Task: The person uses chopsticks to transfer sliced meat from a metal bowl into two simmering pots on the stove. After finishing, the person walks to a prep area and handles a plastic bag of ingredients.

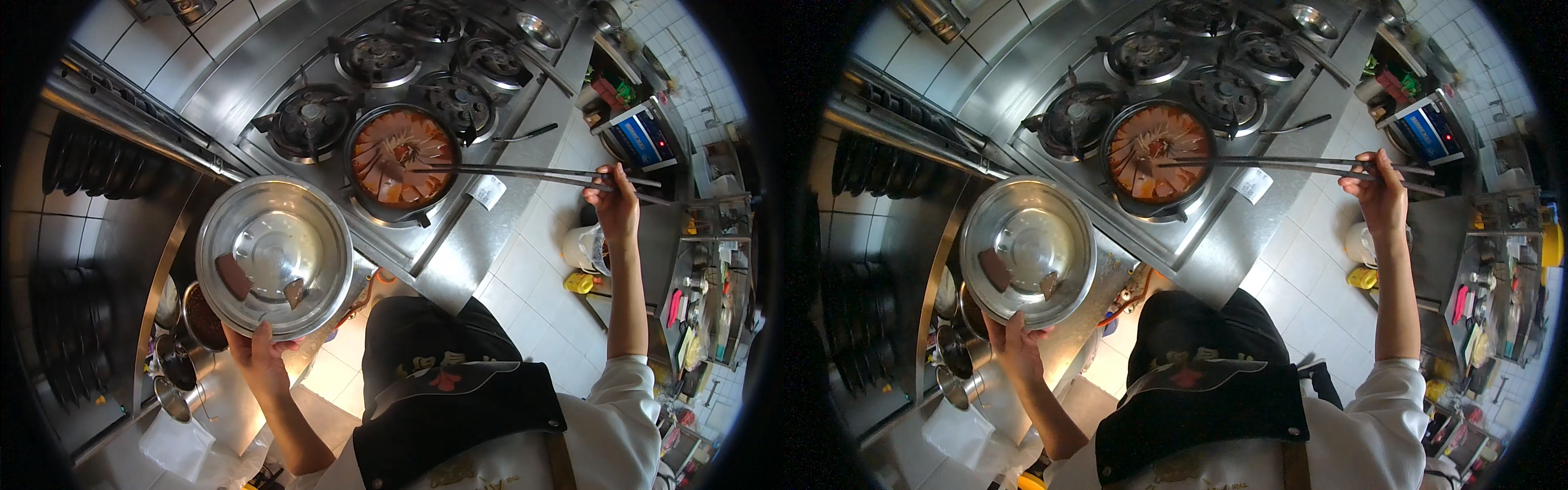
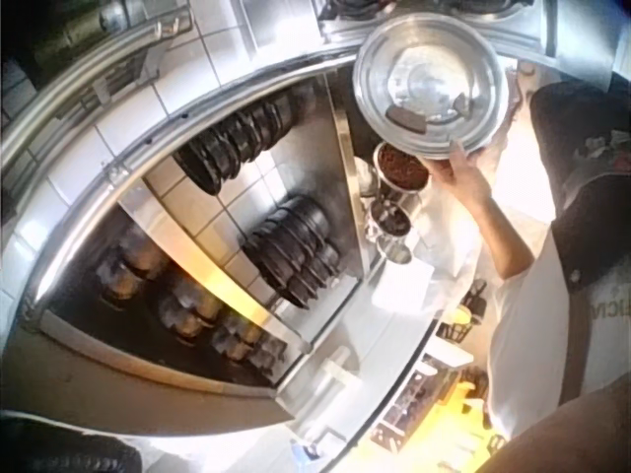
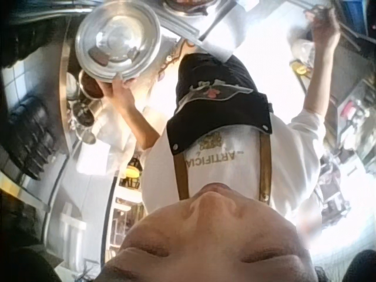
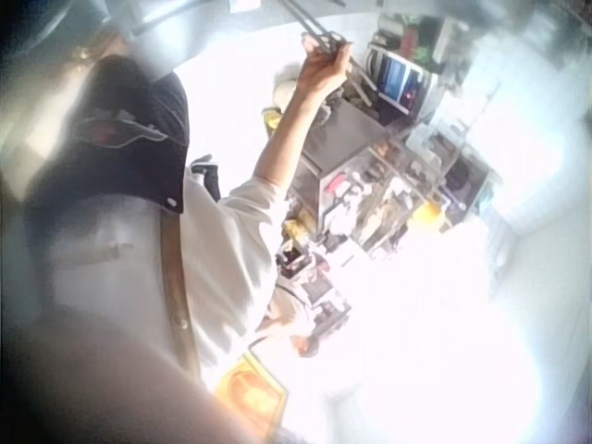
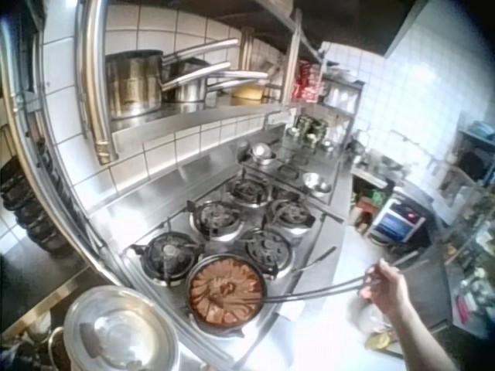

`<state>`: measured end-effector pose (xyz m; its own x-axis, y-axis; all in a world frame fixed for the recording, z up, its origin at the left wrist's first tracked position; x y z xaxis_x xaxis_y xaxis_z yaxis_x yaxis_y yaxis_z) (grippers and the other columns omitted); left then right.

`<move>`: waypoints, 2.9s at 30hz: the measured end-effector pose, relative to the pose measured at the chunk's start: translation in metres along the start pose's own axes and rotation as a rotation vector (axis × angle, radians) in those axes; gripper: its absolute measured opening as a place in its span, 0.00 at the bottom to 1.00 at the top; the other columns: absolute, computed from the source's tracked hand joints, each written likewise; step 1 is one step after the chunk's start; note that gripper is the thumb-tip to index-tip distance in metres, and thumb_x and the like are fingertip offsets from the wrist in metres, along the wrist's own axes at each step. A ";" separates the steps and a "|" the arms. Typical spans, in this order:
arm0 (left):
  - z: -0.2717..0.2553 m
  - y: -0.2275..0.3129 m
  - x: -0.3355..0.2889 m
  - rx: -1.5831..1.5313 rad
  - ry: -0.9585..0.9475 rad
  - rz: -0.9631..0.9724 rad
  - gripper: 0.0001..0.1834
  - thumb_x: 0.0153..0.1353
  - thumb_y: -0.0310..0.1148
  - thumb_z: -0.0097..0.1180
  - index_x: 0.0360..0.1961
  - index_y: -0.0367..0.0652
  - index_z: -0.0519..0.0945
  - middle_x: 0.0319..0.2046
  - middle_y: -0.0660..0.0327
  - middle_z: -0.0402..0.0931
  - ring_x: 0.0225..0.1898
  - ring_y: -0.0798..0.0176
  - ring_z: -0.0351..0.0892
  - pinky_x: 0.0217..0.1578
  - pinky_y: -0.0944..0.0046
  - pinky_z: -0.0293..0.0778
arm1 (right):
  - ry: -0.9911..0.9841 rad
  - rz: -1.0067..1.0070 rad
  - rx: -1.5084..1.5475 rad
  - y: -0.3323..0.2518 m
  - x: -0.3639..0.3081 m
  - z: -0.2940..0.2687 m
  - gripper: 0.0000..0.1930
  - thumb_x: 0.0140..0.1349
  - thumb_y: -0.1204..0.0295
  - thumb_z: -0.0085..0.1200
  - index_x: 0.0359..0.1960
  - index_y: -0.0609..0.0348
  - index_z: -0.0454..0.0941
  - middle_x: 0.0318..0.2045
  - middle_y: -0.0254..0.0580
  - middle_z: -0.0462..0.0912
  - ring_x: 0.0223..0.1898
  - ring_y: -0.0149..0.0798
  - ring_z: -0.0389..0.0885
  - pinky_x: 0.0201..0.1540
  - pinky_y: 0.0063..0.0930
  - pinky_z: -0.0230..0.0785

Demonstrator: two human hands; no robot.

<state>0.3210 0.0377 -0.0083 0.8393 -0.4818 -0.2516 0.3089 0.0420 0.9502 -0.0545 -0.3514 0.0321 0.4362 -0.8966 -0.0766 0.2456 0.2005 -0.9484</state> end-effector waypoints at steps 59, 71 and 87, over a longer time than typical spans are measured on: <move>0.010 -0.003 -0.013 -0.015 0.087 0.026 0.25 0.56 0.23 0.47 0.57 0.39 0.60 0.40 0.55 0.73 0.25 0.65 0.79 0.18 0.70 0.79 | -0.096 0.085 -0.066 0.055 0.024 0.022 0.19 0.67 0.62 0.39 0.41 0.71 0.69 0.29 0.48 0.76 0.31 0.48 0.83 0.35 0.29 0.80; 0.012 -0.003 -0.015 -0.027 0.080 0.027 0.25 0.56 0.23 0.48 0.56 0.39 0.61 0.41 0.55 0.72 0.26 0.64 0.79 0.19 0.70 0.80 | -0.030 0.024 0.099 0.043 0.023 0.007 0.19 0.68 0.62 0.36 0.41 0.71 0.70 0.29 0.48 0.77 0.31 0.48 0.83 0.34 0.30 0.80; 0.020 -0.003 -0.019 -0.037 0.054 0.019 0.26 0.56 0.22 0.46 0.58 0.40 0.59 0.42 0.55 0.73 0.24 0.63 0.79 0.19 0.69 0.78 | 0.018 -0.024 -0.008 0.048 0.016 0.024 0.19 0.68 0.63 0.37 0.40 0.72 0.70 0.29 0.48 0.77 0.31 0.49 0.83 0.35 0.31 0.79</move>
<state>0.2951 0.0294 -0.0031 0.8680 -0.4324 -0.2442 0.3082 0.0834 0.9477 -0.0148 -0.3466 -0.0071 0.4150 -0.9079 -0.0591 0.2490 0.1759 -0.9524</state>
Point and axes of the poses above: each hand's wrist, its own x-axis towards the middle knuckle, its own z-axis out of the palm, y = z × x, the point moved 5 cm from there along x, towards the middle knuckle
